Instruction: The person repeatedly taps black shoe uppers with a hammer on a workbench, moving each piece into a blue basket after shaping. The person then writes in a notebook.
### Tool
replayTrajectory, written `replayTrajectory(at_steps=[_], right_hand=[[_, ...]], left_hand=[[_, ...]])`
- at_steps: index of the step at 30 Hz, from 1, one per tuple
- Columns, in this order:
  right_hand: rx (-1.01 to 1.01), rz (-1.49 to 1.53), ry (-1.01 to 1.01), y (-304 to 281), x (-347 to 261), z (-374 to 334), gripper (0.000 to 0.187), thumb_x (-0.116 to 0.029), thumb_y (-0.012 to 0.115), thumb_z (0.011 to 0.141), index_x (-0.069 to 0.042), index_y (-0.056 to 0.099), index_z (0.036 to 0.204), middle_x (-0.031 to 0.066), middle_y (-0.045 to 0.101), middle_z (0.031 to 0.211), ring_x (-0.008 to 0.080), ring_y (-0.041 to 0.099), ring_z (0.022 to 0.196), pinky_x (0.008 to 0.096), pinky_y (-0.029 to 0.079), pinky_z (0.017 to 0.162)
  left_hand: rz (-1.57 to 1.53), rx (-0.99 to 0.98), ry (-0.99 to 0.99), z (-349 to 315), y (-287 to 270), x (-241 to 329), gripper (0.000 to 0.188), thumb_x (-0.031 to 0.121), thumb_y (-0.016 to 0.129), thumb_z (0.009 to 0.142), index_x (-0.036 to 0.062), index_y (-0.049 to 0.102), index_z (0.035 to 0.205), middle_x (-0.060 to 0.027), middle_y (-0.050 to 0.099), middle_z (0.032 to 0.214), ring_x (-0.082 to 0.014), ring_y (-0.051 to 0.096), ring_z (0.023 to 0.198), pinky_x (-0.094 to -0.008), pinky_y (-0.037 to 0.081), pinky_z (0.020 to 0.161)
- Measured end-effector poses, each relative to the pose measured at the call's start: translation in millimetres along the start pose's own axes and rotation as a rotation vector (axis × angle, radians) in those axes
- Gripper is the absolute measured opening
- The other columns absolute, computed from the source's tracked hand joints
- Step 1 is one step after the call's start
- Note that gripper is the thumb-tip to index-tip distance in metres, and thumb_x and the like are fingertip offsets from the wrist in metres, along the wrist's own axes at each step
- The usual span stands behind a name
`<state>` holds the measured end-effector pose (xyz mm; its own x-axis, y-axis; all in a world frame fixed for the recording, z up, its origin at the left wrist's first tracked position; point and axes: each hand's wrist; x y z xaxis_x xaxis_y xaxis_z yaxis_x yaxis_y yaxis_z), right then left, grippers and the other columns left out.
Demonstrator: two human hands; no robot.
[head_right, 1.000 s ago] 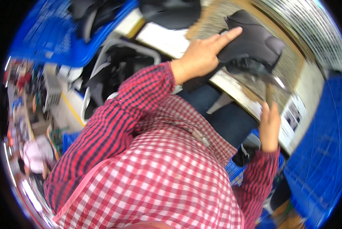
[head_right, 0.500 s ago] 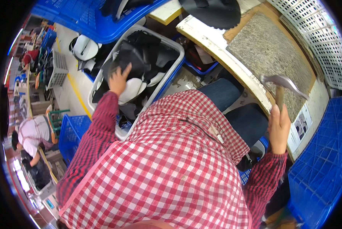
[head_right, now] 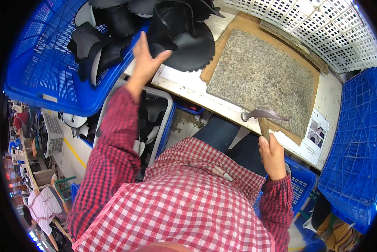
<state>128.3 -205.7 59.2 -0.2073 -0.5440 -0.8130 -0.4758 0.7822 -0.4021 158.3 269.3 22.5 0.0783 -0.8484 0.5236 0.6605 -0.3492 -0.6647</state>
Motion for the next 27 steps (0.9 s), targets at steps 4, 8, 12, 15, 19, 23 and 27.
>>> replayTrajectory(at_steps=[4,8,12,15,19,23,27], right_hand=[[-0.038,-0.131,-0.043,-0.5,1.4,9.3,0.033,-0.033,0.060,0.107,-0.003,0.054,0.093,0.0047,0.054,0.065,0.0136,0.052,0.057,0.0323,0.043,0.054],[-0.071,-0.189,-0.190,-10.4,16.9,2.9,0.032,-0.030,0.062,0.105,0.000,0.054,0.097,0.0165,0.055,0.070,0.0302,0.055,0.061,0.0386,0.045,0.060],[-0.027,-0.135,-0.179,-26.4,44.3,-10.2,0.032,-0.029,0.064,0.104,0.001,0.054,0.099,0.0200,0.055,0.072,0.0365,0.054,0.063,0.0395,0.046,0.061],[-0.007,-0.068,-0.174,-36.6,58.1,-13.5,0.032,-0.029,0.063,0.104,0.000,0.054,0.094,0.0153,0.055,0.069,0.0269,0.053,0.060,0.0373,0.045,0.058],[0.042,-0.060,-0.202,-45.5,62.1,-15.4,0.030,-0.027,0.064,0.104,-0.001,0.054,0.095,0.0132,0.055,0.068,0.0237,0.053,0.059,0.0366,0.045,0.058],[0.088,-0.072,-0.239,-45.2,55.3,-15.2,0.024,-0.022,0.063,0.104,0.000,0.054,0.099,0.0194,0.057,0.071,0.0372,0.057,0.063,0.0411,0.044,0.060],[0.322,-0.251,-0.426,-38.5,52.0,-5.4,0.026,-0.022,0.062,0.104,0.001,0.051,0.104,0.0267,0.061,0.077,0.0503,0.061,0.078,0.0509,0.046,0.064]], left_hand=[[0.354,0.141,-0.285,13.1,98.6,17.4,0.118,0.051,0.080,0.085,-0.0057,0.009,0.161,-0.0369,0.020,0.160,-0.0505,0.021,0.150,-0.0603,0.018,0.122],[0.333,0.357,-0.401,44.4,104.7,-20.3,0.100,0.051,0.065,0.096,-0.0066,0.013,0.159,-0.0348,0.027,0.159,-0.0473,0.027,0.150,-0.0540,0.022,0.123],[0.146,0.124,-0.463,50.9,21.4,-23.7,0.064,0.047,0.050,0.105,-0.0108,0.060,0.130,-0.0344,0.066,0.120,-0.0490,0.062,0.117,-0.0506,0.048,0.102],[0.330,0.109,-0.207,62.6,-40.9,20.9,0.051,0.046,0.051,0.105,0.0029,0.070,0.124,-0.0310,0.069,0.112,-0.0504,0.065,0.107,-0.0534,0.051,0.092],[0.413,0.127,0.187,87.3,-60.8,118.8,0.040,0.041,0.054,0.104,0.0151,0.067,0.131,-0.0253,0.070,0.118,-0.0457,0.068,0.103,-0.0525,0.053,0.092],[0.702,0.047,0.569,71.0,8.5,221.3,0.054,0.012,0.058,0.094,0.0121,0.049,0.148,-0.0241,0.052,0.148,-0.0433,0.051,0.137,-0.0631,0.035,0.114],[0.714,-0.387,0.831,20.2,80.8,275.8,0.063,0.039,0.062,0.099,0.0180,0.042,0.156,-0.0151,0.052,0.152,-0.0417,0.067,0.114,-0.0526,0.053,0.094]])
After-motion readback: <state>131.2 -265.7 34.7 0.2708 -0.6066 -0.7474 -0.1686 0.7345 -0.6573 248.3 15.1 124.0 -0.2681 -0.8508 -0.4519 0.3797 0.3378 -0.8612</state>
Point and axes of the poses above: each hand's wrist, its own z-axis towards the middle knuckle, its own y-axis out of the palm, x = y × z
